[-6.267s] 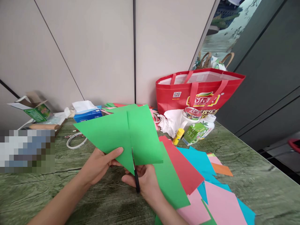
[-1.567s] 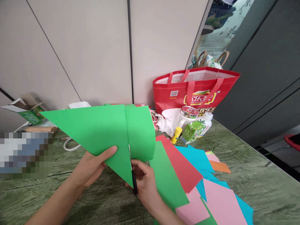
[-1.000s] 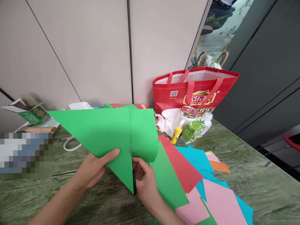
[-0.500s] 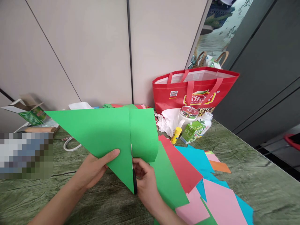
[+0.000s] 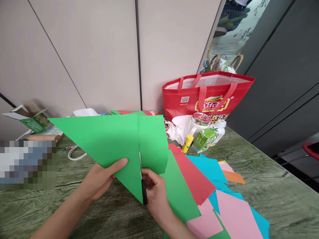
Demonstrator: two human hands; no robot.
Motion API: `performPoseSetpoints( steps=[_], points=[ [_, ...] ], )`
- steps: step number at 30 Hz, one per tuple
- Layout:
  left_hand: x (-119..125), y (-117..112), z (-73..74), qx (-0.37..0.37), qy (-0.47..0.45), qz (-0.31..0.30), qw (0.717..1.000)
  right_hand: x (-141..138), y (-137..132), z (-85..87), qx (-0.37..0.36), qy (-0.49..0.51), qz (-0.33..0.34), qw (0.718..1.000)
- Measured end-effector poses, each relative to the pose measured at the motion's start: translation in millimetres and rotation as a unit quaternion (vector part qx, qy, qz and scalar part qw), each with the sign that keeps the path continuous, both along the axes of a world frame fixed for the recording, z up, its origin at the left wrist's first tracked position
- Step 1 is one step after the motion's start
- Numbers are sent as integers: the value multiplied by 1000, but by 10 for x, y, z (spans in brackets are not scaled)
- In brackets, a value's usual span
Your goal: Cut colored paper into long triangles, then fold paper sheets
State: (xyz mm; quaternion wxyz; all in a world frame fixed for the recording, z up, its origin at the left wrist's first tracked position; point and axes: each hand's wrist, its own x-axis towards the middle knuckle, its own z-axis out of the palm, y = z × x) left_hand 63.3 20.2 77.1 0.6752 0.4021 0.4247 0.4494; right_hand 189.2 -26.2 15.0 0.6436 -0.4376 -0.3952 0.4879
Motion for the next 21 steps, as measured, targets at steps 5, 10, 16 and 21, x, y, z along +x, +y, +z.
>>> performPoseSetpoints(
  steps=[5, 10, 16, 21],
  points=[
    [4, 3, -2, -1, 1, 5, 1000, -7, 2, -9, -13, 1, -7, 1000],
    [12, 2, 5, -2, 4, 2, 1000, 11, 3, 3, -20, -4, -2, 1000],
    [7, 8, -35, -3, -1, -20, 1000, 26, 11, -14, 11, -7, 10, 1000],
    [16, -15, -67, -3, 0, -43, 999, 43, 24, -34, 23, 8, 6, 1000]
  ],
)
